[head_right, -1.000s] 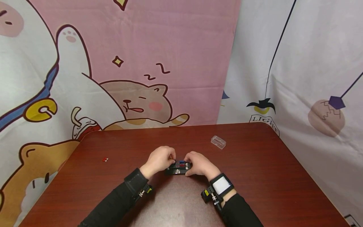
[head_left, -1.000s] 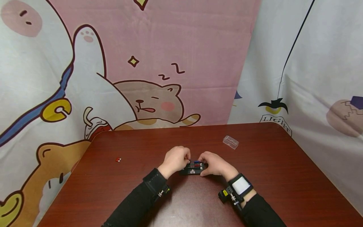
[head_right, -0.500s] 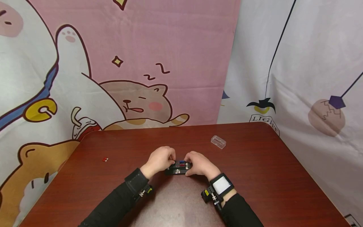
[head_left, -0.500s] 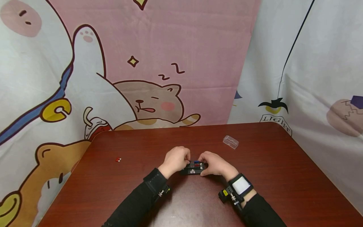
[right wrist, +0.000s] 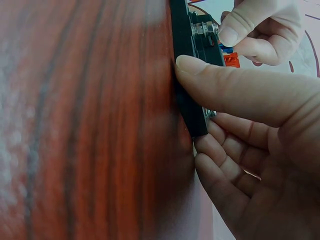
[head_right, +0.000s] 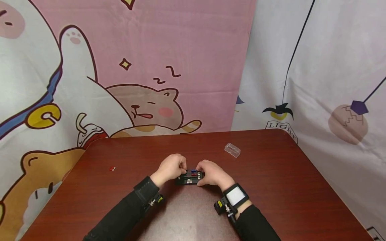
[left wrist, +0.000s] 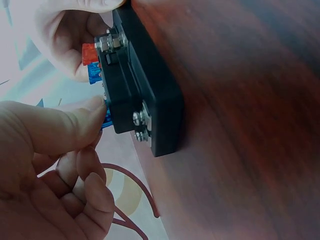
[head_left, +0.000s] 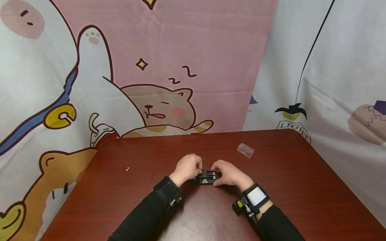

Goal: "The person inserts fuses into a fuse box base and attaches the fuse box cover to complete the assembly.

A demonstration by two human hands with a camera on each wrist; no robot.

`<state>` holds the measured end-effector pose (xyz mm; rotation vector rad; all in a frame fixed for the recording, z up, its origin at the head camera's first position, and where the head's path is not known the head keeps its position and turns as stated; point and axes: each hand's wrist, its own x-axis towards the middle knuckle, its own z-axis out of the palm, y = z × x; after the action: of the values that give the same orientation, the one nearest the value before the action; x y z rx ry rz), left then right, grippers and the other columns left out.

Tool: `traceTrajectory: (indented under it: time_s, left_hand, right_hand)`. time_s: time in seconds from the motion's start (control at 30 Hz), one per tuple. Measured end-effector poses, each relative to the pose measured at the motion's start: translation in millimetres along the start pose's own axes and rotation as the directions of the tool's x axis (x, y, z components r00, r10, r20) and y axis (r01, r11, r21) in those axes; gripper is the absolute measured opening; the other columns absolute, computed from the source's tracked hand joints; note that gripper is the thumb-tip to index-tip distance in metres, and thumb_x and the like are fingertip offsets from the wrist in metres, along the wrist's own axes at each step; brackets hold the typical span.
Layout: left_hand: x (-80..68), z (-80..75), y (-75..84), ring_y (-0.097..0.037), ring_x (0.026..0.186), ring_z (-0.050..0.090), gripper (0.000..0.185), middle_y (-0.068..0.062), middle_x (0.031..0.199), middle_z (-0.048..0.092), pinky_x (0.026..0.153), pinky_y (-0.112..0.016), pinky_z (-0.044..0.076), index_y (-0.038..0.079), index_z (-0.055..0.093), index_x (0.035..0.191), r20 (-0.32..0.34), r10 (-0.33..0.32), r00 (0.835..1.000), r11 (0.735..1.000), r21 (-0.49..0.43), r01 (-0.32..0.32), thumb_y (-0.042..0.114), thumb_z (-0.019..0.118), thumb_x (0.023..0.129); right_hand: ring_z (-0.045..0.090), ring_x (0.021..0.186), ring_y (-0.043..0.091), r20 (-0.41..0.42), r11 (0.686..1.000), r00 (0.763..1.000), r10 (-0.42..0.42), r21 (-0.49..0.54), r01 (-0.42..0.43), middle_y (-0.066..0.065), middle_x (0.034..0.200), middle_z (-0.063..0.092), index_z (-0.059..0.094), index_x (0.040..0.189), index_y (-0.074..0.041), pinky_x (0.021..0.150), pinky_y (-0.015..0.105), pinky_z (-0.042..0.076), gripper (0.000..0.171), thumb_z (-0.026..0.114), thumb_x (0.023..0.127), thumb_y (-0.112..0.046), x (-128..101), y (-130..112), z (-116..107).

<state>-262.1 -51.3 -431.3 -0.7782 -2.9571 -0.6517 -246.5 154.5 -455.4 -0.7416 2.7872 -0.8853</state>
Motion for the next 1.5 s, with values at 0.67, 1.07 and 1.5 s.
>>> traceTrajectory:
  time_s: [0.67, 1.07, 1.5]
  left_hand:
    - [5.4, -4.8, 4.1, -0.010, 0.061, 0.052, 0.027, 0.011, 0.064, 0.057, 0.054, -0.029, 0.042, 0.021, 0.064, 0.063, 0.060, -0.078, 0.995, 0.995, -0.052, 0.081, 0.010, 0.084, 0.077]
    - [6.6, -5.4, 7.1, -0.011, 0.059, 0.052, 0.027, 0.009, 0.064, 0.056, 0.051, -0.029, 0.042, 0.020, 0.063, 0.063, 0.064, -0.080, 0.995, 0.996, -0.026, 0.082, 0.009, 0.084, 0.076]
    - [10.1, -5.3, 9.7, -0.013, 0.060, 0.051, 0.028, 0.008, 0.063, 0.055, 0.050, -0.029, 0.041, 0.019, 0.062, 0.062, 0.080, -0.097, 0.992, 0.995, 0.022, 0.096, 0.009, 0.085, 0.074]
  right_hand:
    - [0.055, 0.085, 0.018, -0.001, 1.000, 1.000, -0.003, -0.005, 0.003, -0.001, 0.094, 0.057, 0.064, 0.097, -0.011, 0.079, 0.039, 0.047, 0.040, 0.092, 0.067, -0.014, 0, 0, -1]
    - [0.055, 0.085, 0.019, -0.001, 1.000, 1.000, -0.008, 0.005, 0.008, 0.000, 0.094, 0.057, 0.064, 0.096, -0.011, 0.078, 0.038, 0.047, 0.040, 0.091, 0.068, -0.013, -1, 0, -1]
    - [0.056, 0.085, 0.019, -0.008, 1.000, 1.000, -0.022, -0.004, 0.022, 0.000, 0.094, 0.058, 0.065, 0.096, -0.010, 0.078, 0.037, 0.047, 0.040, 0.091, 0.067, -0.013, -1, 0, -1]
